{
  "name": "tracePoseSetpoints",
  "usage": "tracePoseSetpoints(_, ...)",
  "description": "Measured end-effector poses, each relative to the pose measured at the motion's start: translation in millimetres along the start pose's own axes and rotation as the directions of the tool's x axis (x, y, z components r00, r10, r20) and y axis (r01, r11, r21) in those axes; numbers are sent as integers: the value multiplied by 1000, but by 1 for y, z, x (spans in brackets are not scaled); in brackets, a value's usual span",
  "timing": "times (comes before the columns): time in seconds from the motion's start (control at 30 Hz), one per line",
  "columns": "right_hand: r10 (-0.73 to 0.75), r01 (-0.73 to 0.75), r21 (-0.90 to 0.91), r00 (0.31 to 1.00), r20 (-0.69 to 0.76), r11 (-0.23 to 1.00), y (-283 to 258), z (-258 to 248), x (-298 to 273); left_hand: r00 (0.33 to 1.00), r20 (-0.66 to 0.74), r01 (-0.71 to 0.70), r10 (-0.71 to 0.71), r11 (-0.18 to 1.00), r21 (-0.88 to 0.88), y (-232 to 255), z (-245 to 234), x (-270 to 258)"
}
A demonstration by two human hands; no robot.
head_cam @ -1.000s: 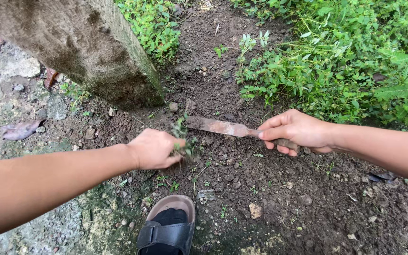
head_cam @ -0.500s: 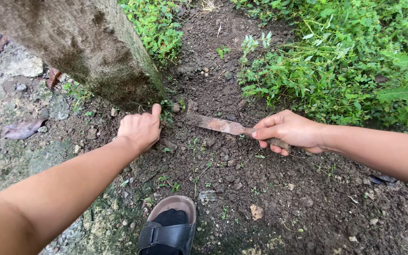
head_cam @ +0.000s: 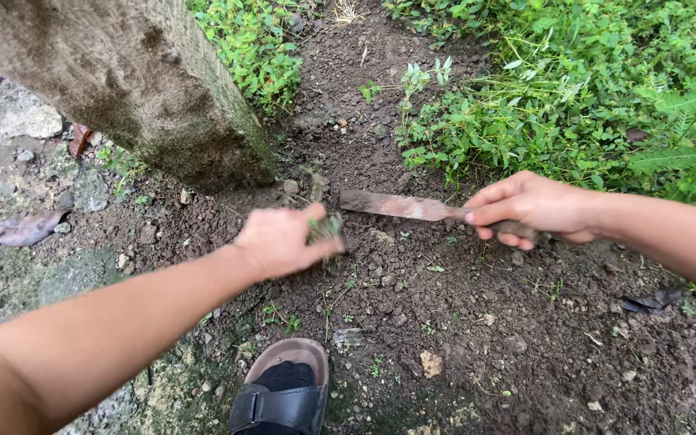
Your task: The person uses a small hand tool to scrape and pull weeds from the soil along a garden edge. They gather the removed weeds by hand and place them into a nearby metal dustpan. The person continues this process along the edge of a concrete path.
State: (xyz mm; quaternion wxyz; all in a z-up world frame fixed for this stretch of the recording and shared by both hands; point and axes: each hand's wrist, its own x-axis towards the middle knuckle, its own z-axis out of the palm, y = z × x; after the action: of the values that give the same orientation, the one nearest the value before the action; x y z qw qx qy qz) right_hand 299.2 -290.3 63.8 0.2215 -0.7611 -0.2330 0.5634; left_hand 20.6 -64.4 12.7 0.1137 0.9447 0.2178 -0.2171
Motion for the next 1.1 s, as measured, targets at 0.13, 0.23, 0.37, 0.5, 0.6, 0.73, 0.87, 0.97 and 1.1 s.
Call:
tracePoseSetpoints(0.13, 18, -17, 19, 999, -41, 1000, 12, -27, -4, 990, -25, -135, 139, 983, 121, 33, 18, 3)
tracePoseSetpoints(0.23, 20, -19, 15, 998, -54, 1000, 21, -34, -7, 981, -108, -155, 161, 986, 66, 32, 25, 17)
tracePoseSetpoints(0.37, 20, -20, 20, 1000, -24, 1000, 26, -32, -11, 986, -165, 24, -22, 1000, 10, 1, 4, 45)
tracePoseSetpoints(0.5, 19, -19, -19, 1000, 7, 1000, 24, -36, -14, 947, -316, -51, 61, 998, 40, -36, -16, 42)
tracePoseSetpoints(0.6, 27, -25, -20, 995, 100, 999, 19, -38, -17, 925, -317, -195, 208, 978, 73, -47, -15, 22)
tracePoseSetpoints(0.73, 95, -85, -61, 979, 181, 994, 18, -23, -19, 964, -32, -257, 262, 959, 117, -29, 15, -9)
tracePoseSetpoints(0.87, 62, -39, -155, 987, 149, 987, 27, 22, -10, 804, -124, -519, 582, 788, 332, -13, 50, -8)
tracePoseSetpoints(0.97, -217, 239, -361, 971, 101, 901, 31, 28, -11, 860, -148, -422, 488, 844, 331, -31, 52, 3)
tracePoseSetpoints(1.1, -321, 233, -590, 946, -48, 773, 27, 1, -26, 926, -370, -62, 75, 997, 46, -36, 22, 26)
